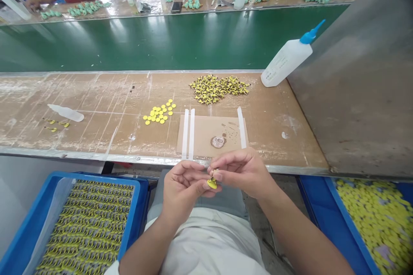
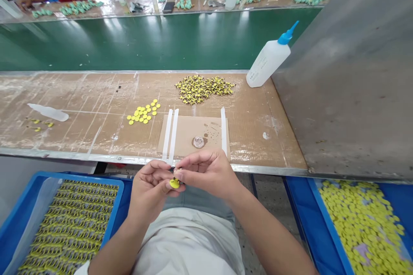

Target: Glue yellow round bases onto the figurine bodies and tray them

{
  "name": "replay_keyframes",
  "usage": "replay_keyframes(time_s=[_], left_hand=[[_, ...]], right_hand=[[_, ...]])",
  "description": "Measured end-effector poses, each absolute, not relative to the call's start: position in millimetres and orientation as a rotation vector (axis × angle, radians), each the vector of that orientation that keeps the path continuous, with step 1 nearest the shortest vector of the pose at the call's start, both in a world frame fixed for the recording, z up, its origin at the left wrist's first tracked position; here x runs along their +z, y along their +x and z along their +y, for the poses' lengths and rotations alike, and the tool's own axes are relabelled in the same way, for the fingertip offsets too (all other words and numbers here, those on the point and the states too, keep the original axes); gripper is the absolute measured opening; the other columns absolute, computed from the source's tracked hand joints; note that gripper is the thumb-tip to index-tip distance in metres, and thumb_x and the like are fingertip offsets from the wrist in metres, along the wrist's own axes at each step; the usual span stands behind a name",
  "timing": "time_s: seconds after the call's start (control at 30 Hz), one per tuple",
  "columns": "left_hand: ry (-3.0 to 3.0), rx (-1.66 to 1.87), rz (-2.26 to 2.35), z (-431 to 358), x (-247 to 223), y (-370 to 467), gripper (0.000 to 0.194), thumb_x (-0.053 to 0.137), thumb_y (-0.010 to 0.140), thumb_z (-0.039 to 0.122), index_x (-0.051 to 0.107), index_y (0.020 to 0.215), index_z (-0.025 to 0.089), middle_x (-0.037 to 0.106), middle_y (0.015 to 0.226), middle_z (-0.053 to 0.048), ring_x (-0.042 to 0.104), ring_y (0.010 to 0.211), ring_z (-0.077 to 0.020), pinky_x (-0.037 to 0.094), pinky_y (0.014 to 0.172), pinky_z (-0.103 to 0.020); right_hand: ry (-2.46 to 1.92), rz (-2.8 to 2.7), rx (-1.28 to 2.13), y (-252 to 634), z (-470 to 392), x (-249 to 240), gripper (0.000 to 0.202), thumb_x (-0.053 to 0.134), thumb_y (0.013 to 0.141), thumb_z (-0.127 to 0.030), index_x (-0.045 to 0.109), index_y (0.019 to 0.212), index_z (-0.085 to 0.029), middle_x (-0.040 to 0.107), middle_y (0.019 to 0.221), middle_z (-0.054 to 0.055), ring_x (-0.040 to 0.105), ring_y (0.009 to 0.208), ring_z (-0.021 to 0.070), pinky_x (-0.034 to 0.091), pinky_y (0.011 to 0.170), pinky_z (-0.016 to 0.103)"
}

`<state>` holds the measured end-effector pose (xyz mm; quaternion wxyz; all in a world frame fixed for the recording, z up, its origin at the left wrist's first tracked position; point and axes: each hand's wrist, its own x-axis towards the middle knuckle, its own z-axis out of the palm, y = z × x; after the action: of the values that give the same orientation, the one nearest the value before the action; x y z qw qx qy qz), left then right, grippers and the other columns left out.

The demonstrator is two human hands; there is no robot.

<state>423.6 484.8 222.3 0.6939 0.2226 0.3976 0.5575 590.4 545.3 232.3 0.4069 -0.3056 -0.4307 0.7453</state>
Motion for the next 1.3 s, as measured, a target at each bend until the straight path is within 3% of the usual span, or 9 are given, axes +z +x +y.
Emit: replay_keyframes(time_s=[0.17,0.27,0.4,0.57,0.73,0.97,1.3], left_hand=[[0.946,1.619,1.002,481,216,425,0.032,0.083,0.077,0.009,0.067,0.102,0.019,0.079,0.083,-0.002,0.076,0.071,-0.0147,0.064,0.067,-0.023],[1.337,1.759,0.896,481,214,419,0.05,0.076,0.077,-0.004,0.065,0.118,0.021,0.074,0.093,-0.002,0.072,0.083,-0.0136,0.062,0.073,-0.025],[1.683,1.699,0.751,483,216,408,0.073,0.063,0.081,-0.012,0.049,0.143,0.024,0.071,0.095,-0.002,0.065,0.09,-0.0144,0.058,0.082,-0.031],[1.748,1.585,0.793,483,214,404,0.079,0.06,0.086,-0.008,0.036,0.153,0.025,0.065,0.094,-0.002,0.061,0.087,-0.0136,0.055,0.086,-0.032],[1.625,1.604,0.804,485,208,409,0.076,0.058,0.09,-0.002,0.03,0.157,0.02,0.063,0.092,-0.002,0.061,0.085,-0.0127,0.054,0.084,-0.029],[1.521,1.684,0.768,489,206,415,0.079,0.064,0.09,0.004,0.028,0.159,0.021,0.065,0.084,-0.001,0.062,0.084,-0.0142,0.056,0.086,-0.031],[1.399,1.575,0.744,482,203,417,0.08,0.064,0.092,0.007,0.026,0.16,0.024,0.064,0.086,-0.002,0.064,0.089,-0.0155,0.056,0.089,-0.032]], right_hand=[[-0.692,-1.11,1.894,589,542,231,0.013,0.09,0.077,-0.026,0.083,0.086,-0.019,0.075,0.078,0.009,0.07,0.068,0.0169,0.06,0.062,0.022],[-0.681,-1.113,1.881,588,540,231,0.015,0.091,0.076,-0.026,0.083,0.087,-0.019,0.075,0.08,0.01,0.071,0.071,0.0186,0.06,0.063,0.024],[-0.676,-1.126,1.891,589,537,233,0.015,0.091,0.077,-0.023,0.083,0.089,-0.019,0.075,0.082,0.009,0.072,0.072,0.0188,0.06,0.065,0.024],[-0.771,-1.169,1.832,591,534,237,0.018,0.091,0.077,-0.023,0.082,0.091,-0.017,0.076,0.083,0.01,0.073,0.072,0.0194,0.062,0.065,0.023],[-0.877,-1.214,1.667,589,528,236,0.019,0.091,0.077,-0.024,0.082,0.093,-0.018,0.076,0.081,0.008,0.074,0.069,0.0192,0.063,0.066,0.022],[-0.703,-1.576,1.121,599,522,232,0.021,0.086,0.084,-0.015,0.077,0.102,-0.02,0.076,0.092,0.006,0.074,0.083,0.0208,0.062,0.078,0.03],[-0.545,-1.858,0.923,606,520,241,0.005,0.071,0.097,-0.01,0.069,0.099,-0.015,0.073,0.09,0.007,0.07,0.079,0.0129,0.056,0.075,0.019]])
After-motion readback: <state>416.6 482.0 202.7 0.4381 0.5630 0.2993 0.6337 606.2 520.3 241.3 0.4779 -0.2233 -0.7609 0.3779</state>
